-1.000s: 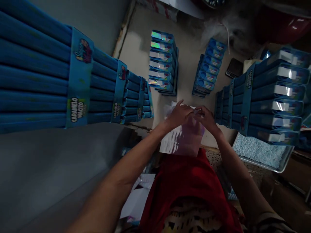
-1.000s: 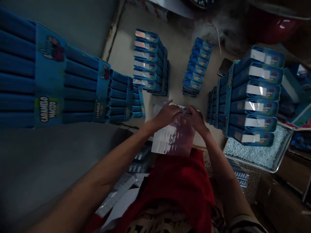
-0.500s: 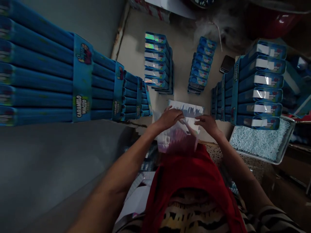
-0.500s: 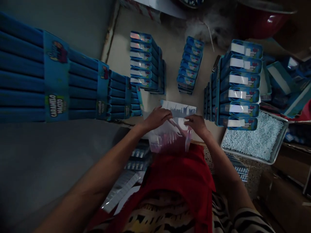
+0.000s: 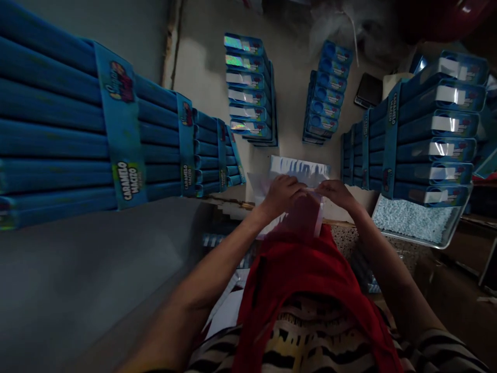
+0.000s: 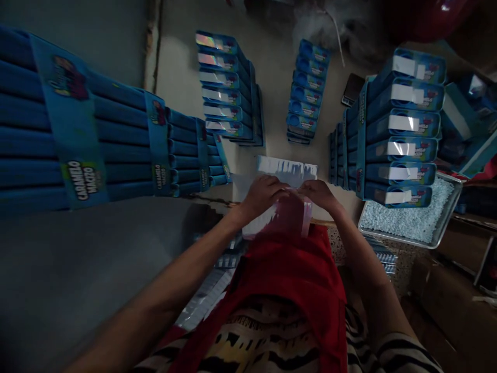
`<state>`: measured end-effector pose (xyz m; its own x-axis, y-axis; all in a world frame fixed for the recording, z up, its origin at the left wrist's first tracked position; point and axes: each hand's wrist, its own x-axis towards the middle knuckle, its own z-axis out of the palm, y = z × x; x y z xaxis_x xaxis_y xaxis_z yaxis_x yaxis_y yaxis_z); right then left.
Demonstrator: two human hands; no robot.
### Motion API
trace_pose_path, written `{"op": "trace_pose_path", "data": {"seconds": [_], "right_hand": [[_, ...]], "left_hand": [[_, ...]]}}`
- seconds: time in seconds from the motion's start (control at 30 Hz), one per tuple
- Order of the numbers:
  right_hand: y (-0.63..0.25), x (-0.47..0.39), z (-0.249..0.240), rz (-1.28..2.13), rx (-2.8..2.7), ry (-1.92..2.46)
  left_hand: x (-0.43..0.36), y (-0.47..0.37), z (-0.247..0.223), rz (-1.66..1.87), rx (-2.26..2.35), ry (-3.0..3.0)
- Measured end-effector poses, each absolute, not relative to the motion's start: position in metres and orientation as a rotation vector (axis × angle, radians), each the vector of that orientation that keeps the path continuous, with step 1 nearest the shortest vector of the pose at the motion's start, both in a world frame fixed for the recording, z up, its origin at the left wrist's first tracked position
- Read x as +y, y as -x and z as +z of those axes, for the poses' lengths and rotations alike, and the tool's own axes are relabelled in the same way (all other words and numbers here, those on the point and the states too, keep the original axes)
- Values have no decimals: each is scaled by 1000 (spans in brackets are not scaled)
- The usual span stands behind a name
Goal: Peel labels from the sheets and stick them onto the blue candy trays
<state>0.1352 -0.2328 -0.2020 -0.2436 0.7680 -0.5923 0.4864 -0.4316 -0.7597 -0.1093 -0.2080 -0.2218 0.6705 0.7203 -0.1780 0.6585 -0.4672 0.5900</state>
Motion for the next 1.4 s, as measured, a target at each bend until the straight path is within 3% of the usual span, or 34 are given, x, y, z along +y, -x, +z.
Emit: {"op": "trace_pose_path", "data": {"seconds": [0.23,0.47,0.67,0.93,1.17,1.4], "right_hand": [[-111,-229,-191,1114,-2130,1823],[-104,-213,-202,1188,-2296,1948],[-71,-207,-206,949,-2580,1724],[-68,-201,-223,1125,-2498,1880],[-39,-198,-222,1138,-2599,1749],[-51,-209,-233,1341,-2217,1776]], "left_hand": [[-197,113,-231,112,1051,-2153],[-197,139,-239,44,1159,-2185],[-193,147,-258,-2,1091,-2078],[-193,172,-264,109,1232,-2051],[-182,177,-270,62,1097,-2015],[-185,200,-261,190,1140,-1757]]}}
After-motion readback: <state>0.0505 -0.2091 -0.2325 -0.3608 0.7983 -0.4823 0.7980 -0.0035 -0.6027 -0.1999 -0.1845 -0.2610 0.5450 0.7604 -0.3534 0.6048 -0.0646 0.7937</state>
